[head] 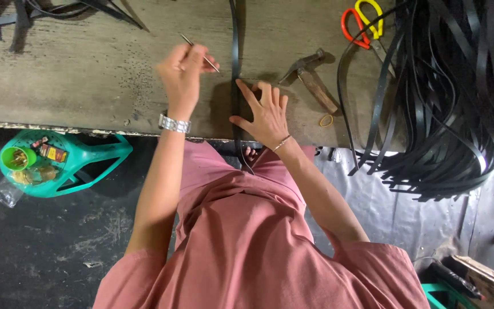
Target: A person uses a hammer and a punch tool to create holes or attach fasteners to a long black leather strip on a wooden workbench.
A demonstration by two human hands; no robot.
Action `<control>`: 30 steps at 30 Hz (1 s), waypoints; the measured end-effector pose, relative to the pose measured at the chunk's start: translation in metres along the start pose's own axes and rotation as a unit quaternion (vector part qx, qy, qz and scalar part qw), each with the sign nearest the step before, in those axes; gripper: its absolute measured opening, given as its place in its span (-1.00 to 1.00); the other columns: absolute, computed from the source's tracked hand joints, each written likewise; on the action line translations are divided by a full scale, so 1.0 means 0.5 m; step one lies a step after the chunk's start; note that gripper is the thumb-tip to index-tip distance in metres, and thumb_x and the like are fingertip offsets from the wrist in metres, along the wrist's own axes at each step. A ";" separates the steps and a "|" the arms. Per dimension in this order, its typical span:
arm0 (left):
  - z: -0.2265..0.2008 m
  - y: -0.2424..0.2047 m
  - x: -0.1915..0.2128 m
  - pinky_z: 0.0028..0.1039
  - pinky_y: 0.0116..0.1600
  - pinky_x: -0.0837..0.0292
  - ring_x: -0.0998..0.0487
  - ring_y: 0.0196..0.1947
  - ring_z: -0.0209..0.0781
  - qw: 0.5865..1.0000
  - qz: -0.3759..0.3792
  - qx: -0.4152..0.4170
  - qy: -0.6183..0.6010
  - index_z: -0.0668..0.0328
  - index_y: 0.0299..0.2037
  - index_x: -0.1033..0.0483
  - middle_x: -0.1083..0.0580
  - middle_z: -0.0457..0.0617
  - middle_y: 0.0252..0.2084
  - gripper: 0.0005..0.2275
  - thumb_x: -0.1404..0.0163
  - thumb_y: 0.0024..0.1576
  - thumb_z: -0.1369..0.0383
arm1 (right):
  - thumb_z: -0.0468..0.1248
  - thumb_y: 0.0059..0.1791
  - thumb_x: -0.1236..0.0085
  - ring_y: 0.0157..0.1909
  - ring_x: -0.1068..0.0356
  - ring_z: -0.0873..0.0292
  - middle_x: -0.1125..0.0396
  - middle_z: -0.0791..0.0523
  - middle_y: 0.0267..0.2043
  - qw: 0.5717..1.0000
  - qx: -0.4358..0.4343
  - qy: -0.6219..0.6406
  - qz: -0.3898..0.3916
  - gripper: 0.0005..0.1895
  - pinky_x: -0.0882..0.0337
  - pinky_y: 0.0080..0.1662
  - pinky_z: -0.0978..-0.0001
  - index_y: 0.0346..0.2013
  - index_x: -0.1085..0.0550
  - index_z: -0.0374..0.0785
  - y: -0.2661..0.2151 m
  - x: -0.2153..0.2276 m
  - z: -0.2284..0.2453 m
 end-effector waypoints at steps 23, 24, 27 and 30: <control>0.067 -0.083 -0.045 -0.29 -0.23 -0.72 -0.71 -0.31 0.06 0.997 0.057 -0.016 0.050 0.48 -0.20 -0.59 -0.61 0.30 -0.34 -0.87 -0.07 0.28 0.48 | 0.61 -0.25 -0.08 0.01 -0.02 0.02 -0.02 0.20 0.03 0.996 0.071 -0.041 0.018 0.03 0.01 -0.07 0.16 0.37 -0.31 0.22 0.012 0.019 -0.010; 0.064 -0.082 -0.045 -0.29 -0.23 -0.72 -0.71 -0.31 0.06 0.997 0.056 -0.016 0.051 0.48 -0.20 -0.59 -0.61 0.30 -0.34 -0.87 -0.07 0.28 0.48 | 0.61 -0.25 -0.08 0.01 -0.02 0.02 -0.02 0.20 0.03 0.996 0.071 -0.040 0.019 0.03 0.01 -0.07 0.16 0.37 -0.31 0.22 0.012 0.021 -0.009; 0.059 -0.079 -0.047 -0.31 -0.25 -0.69 -0.71 -0.31 0.08 0.994 0.069 -0.025 0.076 0.48 -0.23 -0.61 -0.61 0.28 -0.36 -0.87 -0.07 0.28 0.49 | 0.54 -0.25 -0.16 0.03 -0.01 0.02 -0.01 0.20 0.05 0.996 0.073 -0.039 0.022 0.01 0.01 -0.06 0.15 0.37 -0.31 0.21 0.013 0.024 -0.005; 0.068 -0.081 -0.045 -0.35 -0.27 -0.70 -0.71 -0.33 0.04 0.993 0.071 -0.032 0.086 0.46 -0.23 -0.63 -0.62 0.23 -0.37 -0.88 -0.10 0.26 0.48 | 0.52 -0.23 -0.16 0.00 -0.02 0.03 -0.01 0.19 0.04 0.996 0.083 -0.040 0.005 -0.02 0.02 -0.09 0.17 0.35 -0.33 0.17 0.012 0.029 -0.002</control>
Point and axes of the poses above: each hand's wrist, its own y-axis towards the middle knuckle, its own x-axis out of the back of the hand, z = x × y, the point moved 5 cm from there along y, towards the middle knuckle
